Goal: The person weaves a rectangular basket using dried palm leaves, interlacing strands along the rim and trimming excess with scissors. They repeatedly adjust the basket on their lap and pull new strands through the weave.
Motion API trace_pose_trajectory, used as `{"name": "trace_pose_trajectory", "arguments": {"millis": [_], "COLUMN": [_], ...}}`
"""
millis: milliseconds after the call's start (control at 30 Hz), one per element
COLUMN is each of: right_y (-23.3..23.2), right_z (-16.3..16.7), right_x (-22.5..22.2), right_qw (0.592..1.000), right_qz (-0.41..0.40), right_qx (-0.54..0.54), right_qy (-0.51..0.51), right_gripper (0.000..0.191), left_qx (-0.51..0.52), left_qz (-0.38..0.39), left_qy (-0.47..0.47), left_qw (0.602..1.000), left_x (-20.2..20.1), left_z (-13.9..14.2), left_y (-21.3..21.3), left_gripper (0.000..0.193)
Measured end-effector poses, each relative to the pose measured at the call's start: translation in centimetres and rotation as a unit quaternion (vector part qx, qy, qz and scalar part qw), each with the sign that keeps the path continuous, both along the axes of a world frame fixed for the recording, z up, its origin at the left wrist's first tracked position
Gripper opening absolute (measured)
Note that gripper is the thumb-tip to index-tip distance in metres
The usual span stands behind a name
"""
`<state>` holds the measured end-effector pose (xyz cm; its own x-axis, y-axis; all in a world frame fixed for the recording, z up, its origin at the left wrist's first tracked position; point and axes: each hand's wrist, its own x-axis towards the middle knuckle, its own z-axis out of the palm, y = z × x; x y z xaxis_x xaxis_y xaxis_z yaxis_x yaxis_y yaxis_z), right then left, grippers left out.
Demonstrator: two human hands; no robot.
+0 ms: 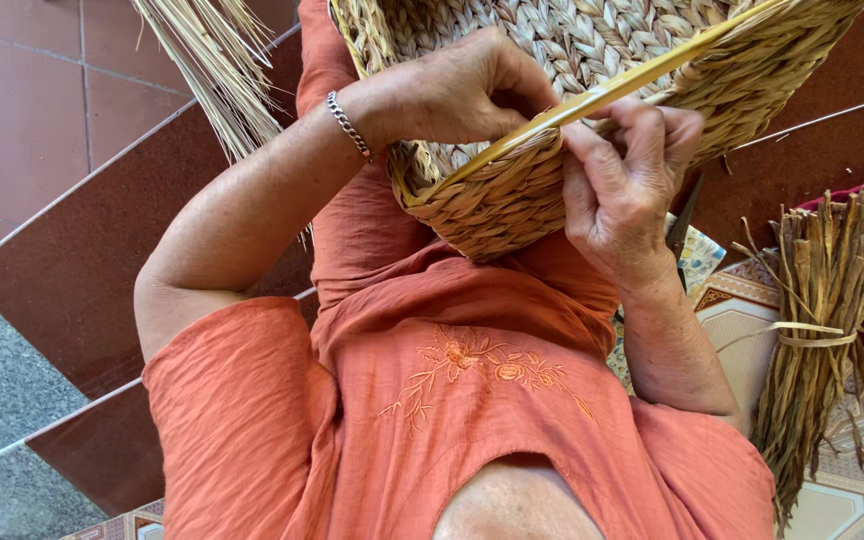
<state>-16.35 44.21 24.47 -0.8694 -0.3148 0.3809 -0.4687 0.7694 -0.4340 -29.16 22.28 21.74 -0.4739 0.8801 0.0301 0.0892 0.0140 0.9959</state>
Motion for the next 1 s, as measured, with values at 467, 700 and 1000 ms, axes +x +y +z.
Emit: {"name": "trace_pose_trajectory", "arguments": {"millis": [467,700,1000], "right_y": [0.6,0.1,-0.3], "right_z": [-0.9,-0.8,-1.0], "right_x": [2.5,2.7,2.9], "right_qw": [0.999,0.999,0.999], "right_qz": [0.010,0.002,-0.007], "right_qx": [0.019,0.032,0.018], "right_qy": [0.045,0.026,0.037], "right_gripper": [0.043,0.049,0.045], "left_qx": [0.015,0.014,-0.002], "left_qz": [0.037,0.016,-0.031], "left_qy": [0.249,-0.005,-0.111], "left_qw": [0.968,1.000,0.993], "left_x": [-0.7,-0.4,-0.8], "left_z": [0.2,-0.5,-1.2], "left_y": [0.5,0.8,1.6], "left_gripper": [0.011,0.012,0.021]}}
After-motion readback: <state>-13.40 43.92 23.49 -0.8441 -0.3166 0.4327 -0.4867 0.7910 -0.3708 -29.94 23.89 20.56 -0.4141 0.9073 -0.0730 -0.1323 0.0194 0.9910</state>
